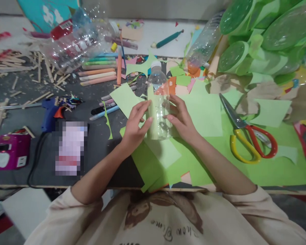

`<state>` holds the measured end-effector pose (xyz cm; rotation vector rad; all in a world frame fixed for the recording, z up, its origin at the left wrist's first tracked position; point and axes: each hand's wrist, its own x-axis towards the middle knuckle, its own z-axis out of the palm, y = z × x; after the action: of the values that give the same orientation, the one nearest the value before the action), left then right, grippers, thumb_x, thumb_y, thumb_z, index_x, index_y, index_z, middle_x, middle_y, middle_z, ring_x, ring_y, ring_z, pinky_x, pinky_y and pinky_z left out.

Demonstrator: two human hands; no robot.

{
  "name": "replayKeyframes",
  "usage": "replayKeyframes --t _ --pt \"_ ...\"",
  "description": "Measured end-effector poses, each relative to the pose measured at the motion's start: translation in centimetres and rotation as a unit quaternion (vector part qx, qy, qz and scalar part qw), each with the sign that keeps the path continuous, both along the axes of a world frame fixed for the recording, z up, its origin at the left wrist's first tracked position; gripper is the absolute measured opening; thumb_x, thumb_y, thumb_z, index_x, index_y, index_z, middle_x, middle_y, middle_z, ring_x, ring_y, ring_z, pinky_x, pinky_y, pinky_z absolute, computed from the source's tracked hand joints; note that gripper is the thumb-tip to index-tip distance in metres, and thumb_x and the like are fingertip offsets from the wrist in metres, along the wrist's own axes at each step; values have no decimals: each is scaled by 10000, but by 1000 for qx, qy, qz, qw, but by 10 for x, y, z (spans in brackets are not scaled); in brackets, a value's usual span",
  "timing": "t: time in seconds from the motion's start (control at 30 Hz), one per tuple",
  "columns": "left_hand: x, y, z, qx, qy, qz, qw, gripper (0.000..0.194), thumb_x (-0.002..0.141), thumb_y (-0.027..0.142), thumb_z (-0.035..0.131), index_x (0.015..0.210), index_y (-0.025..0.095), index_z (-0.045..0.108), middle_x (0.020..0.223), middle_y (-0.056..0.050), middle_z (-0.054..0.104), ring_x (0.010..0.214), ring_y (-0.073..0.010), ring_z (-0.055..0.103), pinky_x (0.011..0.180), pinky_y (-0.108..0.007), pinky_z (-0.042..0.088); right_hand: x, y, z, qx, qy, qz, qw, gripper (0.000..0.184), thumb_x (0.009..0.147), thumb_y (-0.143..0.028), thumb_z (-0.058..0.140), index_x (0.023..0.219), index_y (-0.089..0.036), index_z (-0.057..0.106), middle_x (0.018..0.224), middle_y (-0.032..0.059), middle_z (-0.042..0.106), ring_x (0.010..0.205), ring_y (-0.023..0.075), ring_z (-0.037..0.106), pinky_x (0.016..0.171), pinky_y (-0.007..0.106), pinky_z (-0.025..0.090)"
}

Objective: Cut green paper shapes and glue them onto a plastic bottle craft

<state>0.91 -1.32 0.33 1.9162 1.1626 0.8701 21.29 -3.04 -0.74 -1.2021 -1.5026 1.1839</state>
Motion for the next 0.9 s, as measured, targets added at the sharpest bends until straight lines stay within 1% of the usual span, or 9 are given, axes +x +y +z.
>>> replayKeyframes --t 0.1,0.2,0.3,0.4,0.57,0.67,0.77,0.9 --pt "-2 -1 -1 49 37 -21 998 487 1003 473 388 1462 308 402 1493 -102 452 1393 -280 437 1075 -432 470 1 0 -1 18 -11 -7 1000 658 868 -654 542 1442 -412 334 1538 60 361 1346 320 476 1005 513 523" --pt "-2 -3 -3 81 51 -46 994 498 1020 437 356 1505 331 315 1548 -98 390 1442 -275 378 1151 -455 394 3 -4 -1 44 -17 -6 999 599 888 -662 490 1429 -432 378 1491 46 400 1323 314 482 998 523 520" --pt "-2 -4 -5 85 59 -58 993 513 1026 428 336 1526 340 261 1575 -95 355 1457 -275 357 1161 -450 383 5 -5 1 60 -39 -9 997 583 890 -678 464 1421 -442 416 1456 39 405 1319 313 462 1003 537 510" --pt "-2 -3 -6 80 66 -63 993 516 1028 436 318 1528 327 254 1586 -97 340 1466 -275 342 1170 -452 372 5 -4 1 67 -63 -15 996 595 880 -671 489 1426 -447 415 1456 44 374 1340 319 425 1011 551 500" --pt "-2 -2 -4 78 61 -67 993 511 1030 447 308 1523 322 259 1579 -105 339 1472 -267 329 1171 -440 373 3 -5 0 84 -58 -26 994 609 851 -648 565 1389 -405 417 1456 65 374 1311 309 460 952 511 538" --pt "-2 -2 -3 67 56 -68 994 520 1027 463 309 1523 318 254 1584 -111 322 1476 -271 320 1166 -437 380 5 -5 3 116 -46 -12 992 509 884 -642 513 1327 -396 475 1453 51 412 1328 301 453 947 501 535" --pt "-1 -2 -3 52 56 -66 995 524 1025 476 307 1522 322 253 1588 -102 314 1481 -277 306 1163 -444 383 6 -6 6 148 -47 -8 988 401 926 -566 493 1294 -407 513 1438 33 454 1328 292 461 949 500 528" --pt "-1 -2 -3 44 57 -66 995 527 1023 481 309 1523 328 253 1592 -95 303 1482 -281 299 1170 -450 373 5 -7 7 161 -73 -21 984 407 918 -540 522 1294 -386 511 1433 53 464 1319 285 470 944 494 539"
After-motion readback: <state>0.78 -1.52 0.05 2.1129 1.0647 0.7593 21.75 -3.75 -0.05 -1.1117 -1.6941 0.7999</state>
